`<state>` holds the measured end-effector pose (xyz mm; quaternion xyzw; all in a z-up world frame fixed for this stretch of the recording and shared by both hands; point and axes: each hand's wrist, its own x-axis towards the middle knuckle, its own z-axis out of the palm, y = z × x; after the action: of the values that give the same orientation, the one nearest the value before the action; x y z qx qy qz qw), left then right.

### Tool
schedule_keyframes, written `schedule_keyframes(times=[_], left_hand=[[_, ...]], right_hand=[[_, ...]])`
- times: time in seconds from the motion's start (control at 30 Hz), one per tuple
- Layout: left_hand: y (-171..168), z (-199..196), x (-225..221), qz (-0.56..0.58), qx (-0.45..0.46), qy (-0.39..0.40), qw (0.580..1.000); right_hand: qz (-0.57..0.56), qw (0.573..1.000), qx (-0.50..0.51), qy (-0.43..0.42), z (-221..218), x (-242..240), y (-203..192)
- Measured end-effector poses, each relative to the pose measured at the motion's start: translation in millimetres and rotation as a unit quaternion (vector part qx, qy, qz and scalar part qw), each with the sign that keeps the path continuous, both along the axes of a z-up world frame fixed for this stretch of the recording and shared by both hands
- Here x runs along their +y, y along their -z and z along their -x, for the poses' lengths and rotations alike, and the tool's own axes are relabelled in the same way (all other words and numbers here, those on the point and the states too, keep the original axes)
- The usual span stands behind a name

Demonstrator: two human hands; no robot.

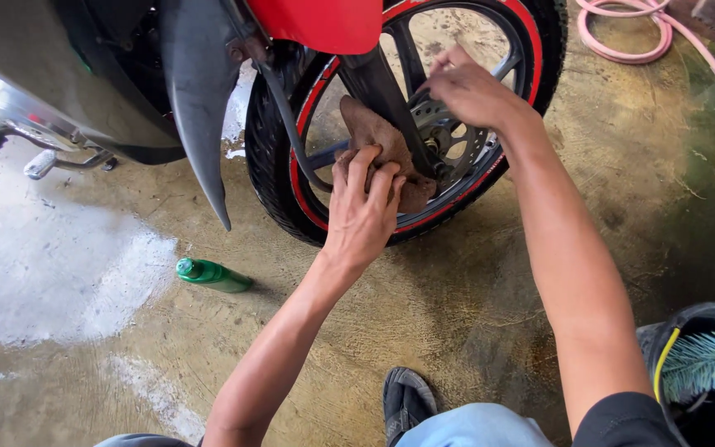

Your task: The person cleans the front wheel and tire of a red motorcycle. They apply a green liquid from a bottle onto a black sponge and scrub the tire, rim, and brake caliper. After scrubbing, they use a brown cloth to wipe the wheel, tire, and the front fender of the motorcycle.

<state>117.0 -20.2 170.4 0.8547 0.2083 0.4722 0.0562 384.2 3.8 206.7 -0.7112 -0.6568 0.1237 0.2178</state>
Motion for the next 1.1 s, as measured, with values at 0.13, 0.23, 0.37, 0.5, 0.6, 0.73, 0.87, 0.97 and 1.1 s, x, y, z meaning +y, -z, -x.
schedule_keyframes(times=[0.13, 0.23, 0.37, 0.5, 0.6, 0.73, 0.87, 0.97, 1.1], left_hand=[[6, -2, 3, -0.002, 0.016, -0.013, 1.0], [4, -3, 0, 0.007, 0.016, -0.015, 1.0], [-1, -2, -2, 0.017, 0.003, -0.011, 1.0], [-4, -3, -2, 0.017, 0.005, -0.01, 1.0], [-12, -3, -5, 0.045, -0.033, 0.006, 0.998], [-20, -4, 1, 0.142, -0.133, 0.015, 0.981], [-20, -7, 9, 0.28, -0.218, 0.157, 0.922], [-19, 11, 2, 0.308, -0.113, 0.199, 0.924], [-17, 19, 6, 0.278, -0.067, 0.118, 0.951]], right_hand=[[0.055, 0.989, 0.115, 0.077, 14, -8, -14], [0.06, 0.988, 0.102, 0.097, 6, -7, -3], [0.05, 0.991, 0.083, 0.093, 4, -11, 6], [0.038, 0.973, 0.176, 0.142, 11, -24, -4], [-0.062, 0.968, 0.208, 0.126, 3, -27, 14], [-0.314, 0.93, 0.192, 0.012, 49, -51, 28], [-0.188, 0.905, 0.352, -0.151, 135, -84, 15], [-0.231, 0.949, 0.214, -0.005, 121, -79, 22], [-0.317, 0.93, 0.176, 0.057, 136, -78, 6]])
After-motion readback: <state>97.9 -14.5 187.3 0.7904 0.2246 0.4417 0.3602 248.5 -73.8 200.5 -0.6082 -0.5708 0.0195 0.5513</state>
